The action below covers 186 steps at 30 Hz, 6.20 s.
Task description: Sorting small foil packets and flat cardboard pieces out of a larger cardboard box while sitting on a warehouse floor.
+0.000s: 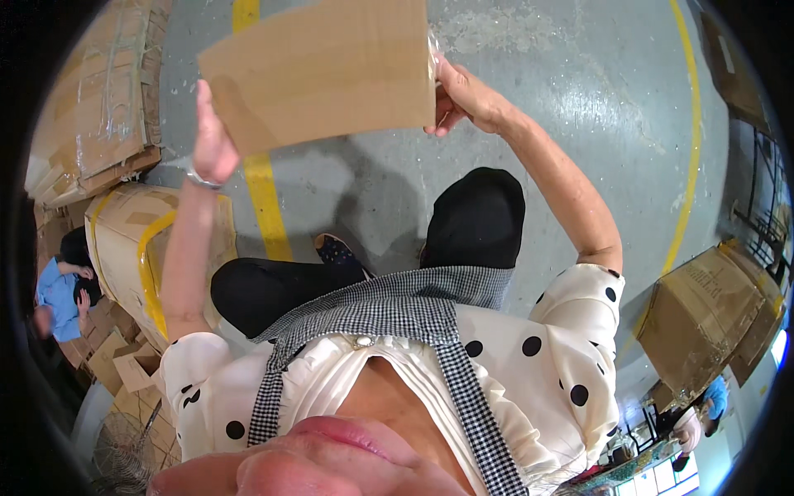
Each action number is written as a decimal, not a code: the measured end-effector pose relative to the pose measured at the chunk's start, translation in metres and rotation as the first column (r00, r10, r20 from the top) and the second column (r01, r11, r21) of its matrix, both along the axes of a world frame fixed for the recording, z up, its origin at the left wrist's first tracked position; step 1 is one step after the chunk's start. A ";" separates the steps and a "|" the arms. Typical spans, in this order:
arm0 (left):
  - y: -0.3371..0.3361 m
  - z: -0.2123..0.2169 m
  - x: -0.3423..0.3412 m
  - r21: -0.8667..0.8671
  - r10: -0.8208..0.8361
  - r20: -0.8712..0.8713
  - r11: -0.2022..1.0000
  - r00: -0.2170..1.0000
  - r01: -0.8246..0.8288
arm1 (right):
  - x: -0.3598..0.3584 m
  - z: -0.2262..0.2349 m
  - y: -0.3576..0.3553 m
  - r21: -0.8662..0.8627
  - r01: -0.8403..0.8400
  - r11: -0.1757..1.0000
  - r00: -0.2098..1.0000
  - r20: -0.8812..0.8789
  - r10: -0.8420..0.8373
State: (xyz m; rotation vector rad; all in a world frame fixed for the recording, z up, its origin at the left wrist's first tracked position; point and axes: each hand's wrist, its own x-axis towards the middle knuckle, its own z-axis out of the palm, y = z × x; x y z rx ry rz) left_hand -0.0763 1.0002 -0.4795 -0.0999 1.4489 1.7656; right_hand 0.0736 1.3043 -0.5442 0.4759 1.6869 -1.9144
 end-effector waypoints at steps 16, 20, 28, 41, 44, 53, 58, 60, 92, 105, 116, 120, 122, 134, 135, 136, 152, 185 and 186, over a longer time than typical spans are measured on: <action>-0.210 0.062 -0.030 -0.250 0.228 -0.157 0.932 0.961 -0.262 | 0.022 0.076 -0.147 0.299 -0.222 0.928 0.705 -0.608 0.364; -0.317 0.014 -0.013 -0.018 0.306 -0.120 0.951 0.945 -0.310 | 0.019 0.064 -0.187 0.543 -0.255 0.800 0.451 -0.665 0.595; -0.510 -0.087 0.068 -0.089 0.681 -0.081 0.723 0.728 -0.686 | 0.023 -0.016 -0.293 0.700 -0.157 0.697 0.108 -0.690 0.716; -0.547 -0.065 0.138 -0.772 -0.715 0.567 -0.634 0.409 -0.040 | 0.075 -0.168 -0.399 0.737 -0.664 0.122 -0.367 -0.464 0.806; -0.437 -0.081 0.117 -0.864 -0.557 0.153 -0.477 0.816 -0.163 | 0.024 -0.143 -0.333 0.707 -0.707 0.014 -0.408 -0.423 0.809; -0.347 -0.011 0.036 -0.879 -0.405 -0.434 0.386 0.805 -0.280 | -0.141 -0.140 -0.197 0.756 -0.315 0.574 0.334 -0.478 0.813; -0.325 -0.037 0.066 -0.300 0.470 -0.523 0.679 0.711 -0.670 | -0.097 -0.114 -0.259 0.063 -0.690 0.721 0.639 -0.416 0.647; -0.331 -0.057 0.069 -0.238 0.682 -0.493 0.492 0.541 -0.837 | -0.078 -0.121 -0.284 -0.209 -0.559 0.802 0.820 -0.283 0.497; -0.610 -0.080 0.635 -0.845 0.317 -0.346 -0.515 0.883 -0.146 | 0.057 -0.169 -0.475 0.977 -0.214 0.006 -0.130 -0.034 0.991; -0.417 -0.268 0.364 -0.814 0.316 -0.435 0.262 0.843 -0.518 | 0.070 -0.238 -0.542 0.732 -0.532 0.426 0.324 -0.289 0.901; -0.421 -0.299 0.335 -0.550 0.646 -0.078 0.607 0.759 -0.573 | 0.057 -0.237 -0.539 0.398 -0.679 0.617 0.554 -0.273 0.786; -0.446 -0.288 0.368 -0.483 0.793 0.010 0.537 0.609 -0.691 | 0.035 -0.232 -0.522 0.475 -0.435 0.765 0.649 -0.424 0.632; -0.454 -0.280 0.386 -0.426 0.871 0.107 0.476 0.480 -0.769 | 0.004 -0.231 -0.505 0.574 -0.238 0.784 0.726 -0.430 0.536; -0.452 -0.320 0.309 -0.402 0.893 -0.115 0.359 0.436 -0.842 | 0.000 -0.227 -0.514 0.861 -0.072 0.504 0.687 -0.323 0.651; -0.443 -0.321 0.291 -0.469 0.875 -0.126 0.362 0.467 -0.806 | -0.002 -0.230 -0.508 0.865 -0.068 0.497 0.698 -0.315 0.643; -0.437 -0.318 0.271 -0.535 0.857 -0.140 0.355 0.495 -0.767 | -0.003 -0.231 -0.503 0.864 -0.085 0.496 0.699 -0.303 0.648; -0.505 -0.316 0.436 -0.748 0.630 -0.118 0.452 0.768 -0.486 | -0.027 -0.243 -0.508 0.748 -0.404 0.527 0.649 -0.172 0.741; -0.348 -0.276 0.325 -0.735 -0.295 -0.677 0.222 0.674 -0.641 | 0.032 -0.195 -0.434 0.934 -0.356 0.030 0.399 0.123 0.909; -0.345 -0.276 0.324 -0.722 -0.295 -0.691 0.238 0.660 -0.650 | 0.032 -0.193 -0.434 0.900 -0.434 0.045 0.398 0.147 0.905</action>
